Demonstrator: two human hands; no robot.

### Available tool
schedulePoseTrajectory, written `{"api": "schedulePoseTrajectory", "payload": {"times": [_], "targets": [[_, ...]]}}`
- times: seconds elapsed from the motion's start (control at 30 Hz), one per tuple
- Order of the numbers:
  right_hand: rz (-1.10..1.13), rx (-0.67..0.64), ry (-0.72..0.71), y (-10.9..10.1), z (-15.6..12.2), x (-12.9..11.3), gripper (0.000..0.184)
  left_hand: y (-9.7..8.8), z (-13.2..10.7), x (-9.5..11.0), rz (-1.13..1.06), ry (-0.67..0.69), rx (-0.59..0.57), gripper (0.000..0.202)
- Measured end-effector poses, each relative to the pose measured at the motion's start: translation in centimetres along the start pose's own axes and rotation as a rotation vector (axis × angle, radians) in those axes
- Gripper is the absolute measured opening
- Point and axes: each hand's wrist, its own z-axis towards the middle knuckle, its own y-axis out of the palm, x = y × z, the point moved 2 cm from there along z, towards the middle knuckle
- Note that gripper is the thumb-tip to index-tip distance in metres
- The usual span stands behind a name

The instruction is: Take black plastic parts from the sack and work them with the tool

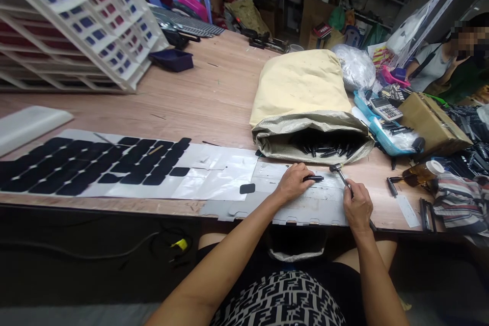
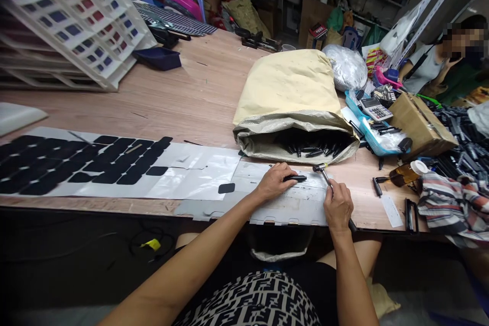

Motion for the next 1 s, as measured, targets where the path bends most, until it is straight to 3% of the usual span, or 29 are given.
{"api": "schedulePoseTrajectory", "payload": {"times": [0.2, 0.3, 0.4, 0.5, 0.57, 0.7, 0.8, 0.9, 1.0], "targets": [[-0.208, 0.013, -0.073, 1.0, -0.3, 0.7, 0.026, -0.4, -0.2, 0.4, -0.019, 0.060, 0.023, 0.019], [-0.241, -0.004, -0.081, 0.9, -0.5, 0.5, 0.026, -0.9, -2.5, 2.2, -0.138, 0.171, 0.007, 0.021], [-0.253, -0.025, -0.070, 0.8, -0.6, 0.3, 0.026, -0.3, -6.9, 4.7, -0.214, 0.322, -0.163, 0.023], [-0.251, -0.034, -0.061, 0.8, -0.5, 0.2, 0.026, 1.8, -11.6, 5.7, -0.241, 0.396, -0.387, 0.027], [-0.250, -0.034, -0.060, 0.8, -0.5, 0.2, 0.026, 3.9, -13.7, 4.7, -0.229, 0.302, -0.497, 0.030], [-0.262, -0.025, -0.068, 0.8, -0.5, 0.2, 0.026, 8.1, -15.3, -0.3, -0.147, -0.160, -0.648, 0.042], [-0.269, -0.024, -0.065, 0.8, -0.6, 0.2, 0.026, 9.2, -15.5, -2.6, -0.080, -0.405, -0.687, 0.047], [-0.275, -0.031, -0.053, 0.8, -0.7, 0.1, 0.025, 8.1, -15.3, -1.3, -0.061, -0.412, -0.720, 0.047], [-0.272, -0.036, -0.052, 0.8, -0.7, 0.0, 0.025, 5.3, -13.8, 3.0, -0.158, -0.126, -0.752, 0.037]]}}
